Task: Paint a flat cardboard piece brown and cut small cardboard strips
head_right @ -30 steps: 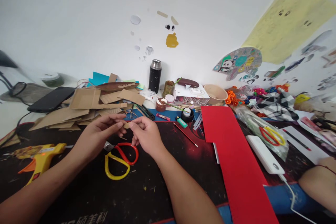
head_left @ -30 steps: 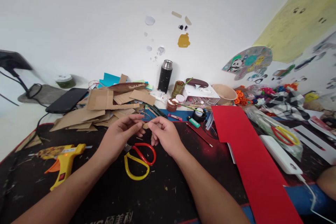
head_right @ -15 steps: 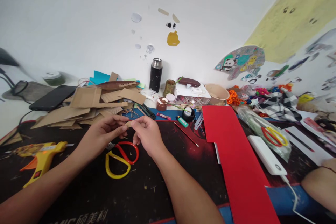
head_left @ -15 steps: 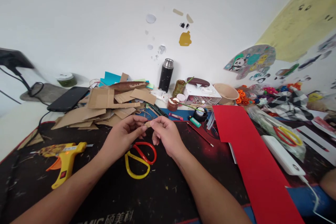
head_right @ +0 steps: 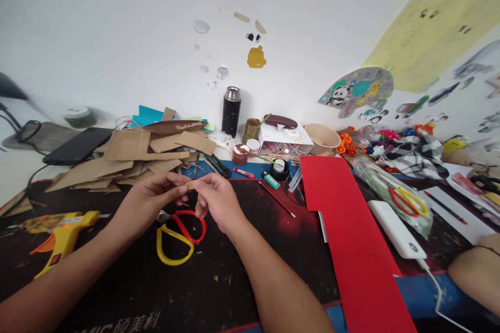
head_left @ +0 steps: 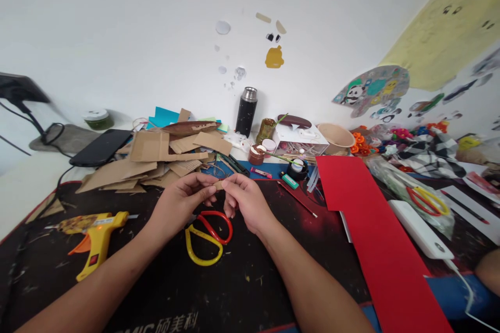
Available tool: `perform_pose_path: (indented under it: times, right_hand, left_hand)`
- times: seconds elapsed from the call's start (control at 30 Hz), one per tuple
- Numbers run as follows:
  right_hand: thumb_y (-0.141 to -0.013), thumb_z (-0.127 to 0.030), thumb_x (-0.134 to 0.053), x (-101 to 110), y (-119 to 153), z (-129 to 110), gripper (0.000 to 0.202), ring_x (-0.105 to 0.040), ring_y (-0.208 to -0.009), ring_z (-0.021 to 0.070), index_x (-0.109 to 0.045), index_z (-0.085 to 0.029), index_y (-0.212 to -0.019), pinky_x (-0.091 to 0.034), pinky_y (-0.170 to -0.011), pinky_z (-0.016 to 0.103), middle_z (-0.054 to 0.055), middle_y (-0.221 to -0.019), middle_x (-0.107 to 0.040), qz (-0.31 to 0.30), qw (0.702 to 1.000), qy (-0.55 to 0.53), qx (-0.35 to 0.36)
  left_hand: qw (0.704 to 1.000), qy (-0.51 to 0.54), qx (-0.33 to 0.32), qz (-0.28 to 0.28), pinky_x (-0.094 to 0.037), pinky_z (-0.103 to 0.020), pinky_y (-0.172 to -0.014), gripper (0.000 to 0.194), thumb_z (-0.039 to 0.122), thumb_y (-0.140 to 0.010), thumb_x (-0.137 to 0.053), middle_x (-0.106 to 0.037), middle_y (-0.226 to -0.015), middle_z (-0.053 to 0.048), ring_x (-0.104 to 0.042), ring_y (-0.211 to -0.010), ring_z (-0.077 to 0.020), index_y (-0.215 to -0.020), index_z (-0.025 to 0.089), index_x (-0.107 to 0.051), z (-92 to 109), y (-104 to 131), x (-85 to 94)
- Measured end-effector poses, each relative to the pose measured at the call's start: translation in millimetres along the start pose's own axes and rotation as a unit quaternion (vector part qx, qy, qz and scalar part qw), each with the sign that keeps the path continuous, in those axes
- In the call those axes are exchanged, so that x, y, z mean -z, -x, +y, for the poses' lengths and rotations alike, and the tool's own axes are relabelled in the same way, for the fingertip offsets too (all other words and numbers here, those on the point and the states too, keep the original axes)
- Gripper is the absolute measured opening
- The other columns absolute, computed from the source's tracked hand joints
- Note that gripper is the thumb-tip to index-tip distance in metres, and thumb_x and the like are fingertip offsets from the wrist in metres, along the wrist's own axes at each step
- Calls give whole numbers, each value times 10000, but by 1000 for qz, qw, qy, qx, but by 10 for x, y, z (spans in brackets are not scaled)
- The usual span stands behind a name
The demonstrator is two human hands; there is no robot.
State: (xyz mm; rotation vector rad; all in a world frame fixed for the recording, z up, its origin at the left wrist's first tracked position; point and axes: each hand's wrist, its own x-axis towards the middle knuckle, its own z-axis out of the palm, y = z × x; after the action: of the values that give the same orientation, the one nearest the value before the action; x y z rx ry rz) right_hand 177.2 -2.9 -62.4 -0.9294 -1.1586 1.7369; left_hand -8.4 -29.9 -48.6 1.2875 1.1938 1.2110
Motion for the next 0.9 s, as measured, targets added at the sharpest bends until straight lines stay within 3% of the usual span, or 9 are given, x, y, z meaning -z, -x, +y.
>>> perform_pose_path:
  times: [0.2, 0.4, 0.63, 0.9]
  right_hand:
    - [-843, -534, -863, -10, 1, -21, 373, -536, -387, 114, -639, -237, -863, -378, -409, 225, -134, -502, -493, 15, 1000, -5, 12]
    - [-834, -539, -868, -24, 12, -20, 382, -545, -383, 121, -636, -238, -874, -372, -409, 223, -134, -491, -504, 15, 1000, 0, 8]
    - [-851, -578, -865, -34, 22, -14, 416, -553, -380, 123, -624, -240, -871, -347, -415, 220, -139, -484, -486, 3, 1000, 12, 5]
    - [-843, -541, -855, -45, 33, -22, 379, -536, -383, 117, -630, -238, -870, -387, -413, 223, -138, -489, -491, 25, 1000, 11, 14]
  left_hand:
    - [994, 98, 47, 6, -591, -284, -672, 577, 682, -710, -1025, -813, -738, -35, -713, -668, -172, -1045, 229, -899, -71, -15, -15]
    - [979, 180, 92, -3, -583, -241, -649, 546, 604, -613, -1110, -804, -726, -45, -721, -675, -155, -917, 206, -892, -80, -22, -24]
    - [965, 226, 131, -26, -593, -212, -650, 482, 485, -617, -1137, -797, -736, -37, -715, -669, -131, -884, 185, -871, -117, -31, 7]
    - [973, 200, 114, -29, -592, -242, -644, 503, 559, -674, -1093, -793, -749, -36, -703, -657, -141, -939, 197, -866, -64, -15, -16]
